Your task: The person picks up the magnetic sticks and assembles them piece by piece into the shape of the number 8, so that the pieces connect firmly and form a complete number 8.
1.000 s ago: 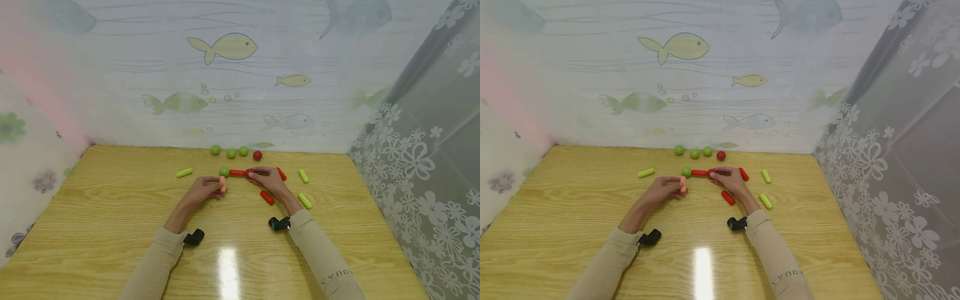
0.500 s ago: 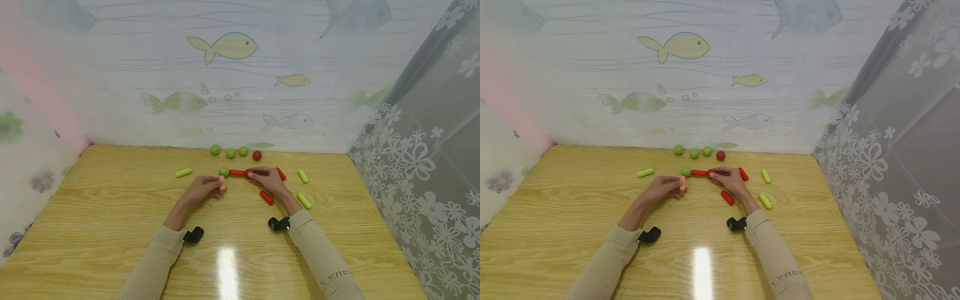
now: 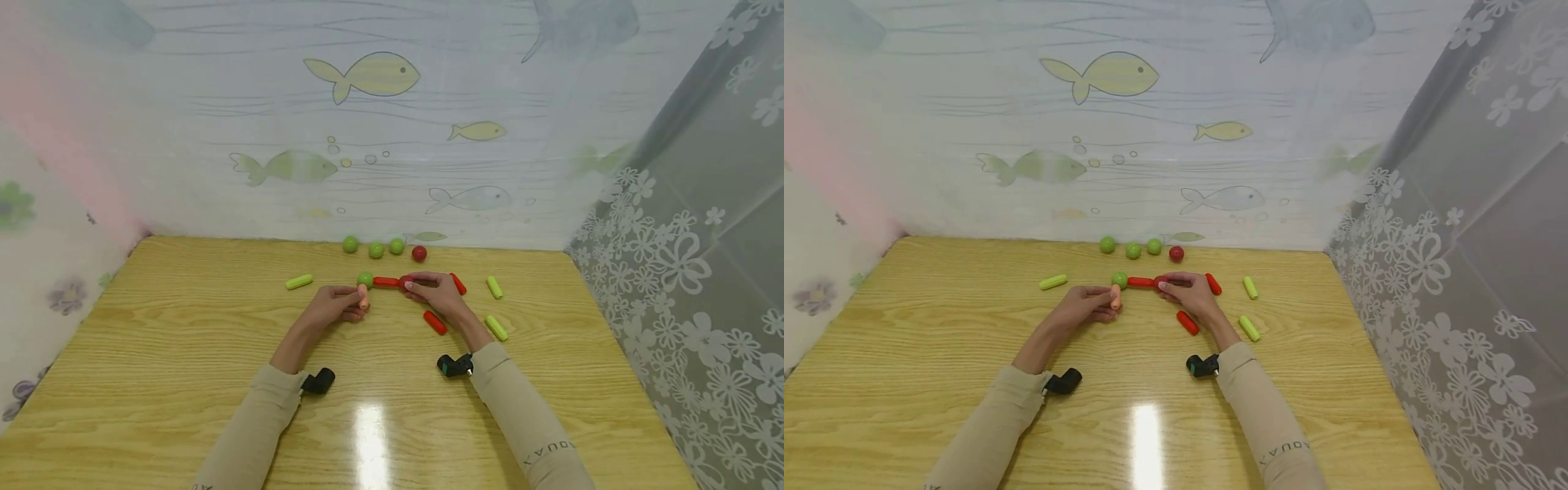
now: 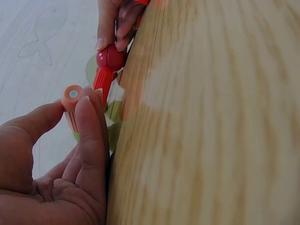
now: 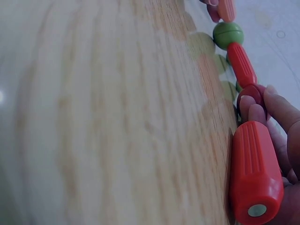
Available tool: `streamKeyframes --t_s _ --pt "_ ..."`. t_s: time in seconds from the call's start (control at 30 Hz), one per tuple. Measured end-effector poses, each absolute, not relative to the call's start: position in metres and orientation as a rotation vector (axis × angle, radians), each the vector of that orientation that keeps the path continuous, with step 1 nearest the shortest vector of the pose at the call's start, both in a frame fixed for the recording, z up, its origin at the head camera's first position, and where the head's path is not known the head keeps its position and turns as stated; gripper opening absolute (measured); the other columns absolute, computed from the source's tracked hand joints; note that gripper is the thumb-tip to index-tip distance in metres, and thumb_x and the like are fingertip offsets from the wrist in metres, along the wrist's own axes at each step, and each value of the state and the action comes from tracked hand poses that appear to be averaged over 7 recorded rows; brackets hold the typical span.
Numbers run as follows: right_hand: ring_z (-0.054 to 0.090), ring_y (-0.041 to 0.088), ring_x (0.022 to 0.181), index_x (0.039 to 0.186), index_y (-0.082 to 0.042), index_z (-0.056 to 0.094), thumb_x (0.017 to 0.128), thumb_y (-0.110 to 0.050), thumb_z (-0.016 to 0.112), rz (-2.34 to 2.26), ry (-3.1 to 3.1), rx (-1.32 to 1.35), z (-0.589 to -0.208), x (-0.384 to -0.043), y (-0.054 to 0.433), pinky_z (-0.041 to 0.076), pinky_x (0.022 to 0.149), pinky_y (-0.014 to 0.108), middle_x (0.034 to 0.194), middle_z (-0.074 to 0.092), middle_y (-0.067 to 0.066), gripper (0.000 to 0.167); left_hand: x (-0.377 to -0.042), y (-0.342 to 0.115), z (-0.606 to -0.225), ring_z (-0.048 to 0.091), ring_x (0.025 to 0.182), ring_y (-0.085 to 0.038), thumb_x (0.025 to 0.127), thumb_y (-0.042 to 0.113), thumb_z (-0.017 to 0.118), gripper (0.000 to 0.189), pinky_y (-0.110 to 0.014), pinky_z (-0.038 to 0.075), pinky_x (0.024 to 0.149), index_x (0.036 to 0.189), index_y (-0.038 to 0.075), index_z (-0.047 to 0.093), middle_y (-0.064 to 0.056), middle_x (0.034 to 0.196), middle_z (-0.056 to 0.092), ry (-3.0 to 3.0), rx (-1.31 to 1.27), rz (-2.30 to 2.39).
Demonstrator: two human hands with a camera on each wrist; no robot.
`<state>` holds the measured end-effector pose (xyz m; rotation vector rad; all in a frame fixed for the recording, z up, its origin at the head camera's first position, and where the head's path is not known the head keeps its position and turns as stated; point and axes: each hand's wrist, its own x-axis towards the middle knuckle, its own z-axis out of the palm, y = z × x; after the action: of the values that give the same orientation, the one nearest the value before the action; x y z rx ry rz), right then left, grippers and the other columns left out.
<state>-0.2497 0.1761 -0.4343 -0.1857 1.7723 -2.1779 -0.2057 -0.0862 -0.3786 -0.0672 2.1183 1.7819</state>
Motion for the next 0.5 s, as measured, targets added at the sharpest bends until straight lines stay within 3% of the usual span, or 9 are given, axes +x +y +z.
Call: streamKeyframes --t_s 0.5 --pt "0.074 0.013 0.092 0.133 0.007 0.061 0.097 -0.005 0.068 -2.163 1.800 -0.175 -0.4343 -0.2494 0.1769 0.058 0.089 0.030 0.123 0.068 0.020 0.038 -0.2049 -0.0843 -0.3785 0.071 0.078 -0.008 0.108 0.021 0.053 0.046 -0.024 0.060 0.074 0.139 -0.014 0.052 -0.012 0.099 0.075 2.138 -0.072 1.774"
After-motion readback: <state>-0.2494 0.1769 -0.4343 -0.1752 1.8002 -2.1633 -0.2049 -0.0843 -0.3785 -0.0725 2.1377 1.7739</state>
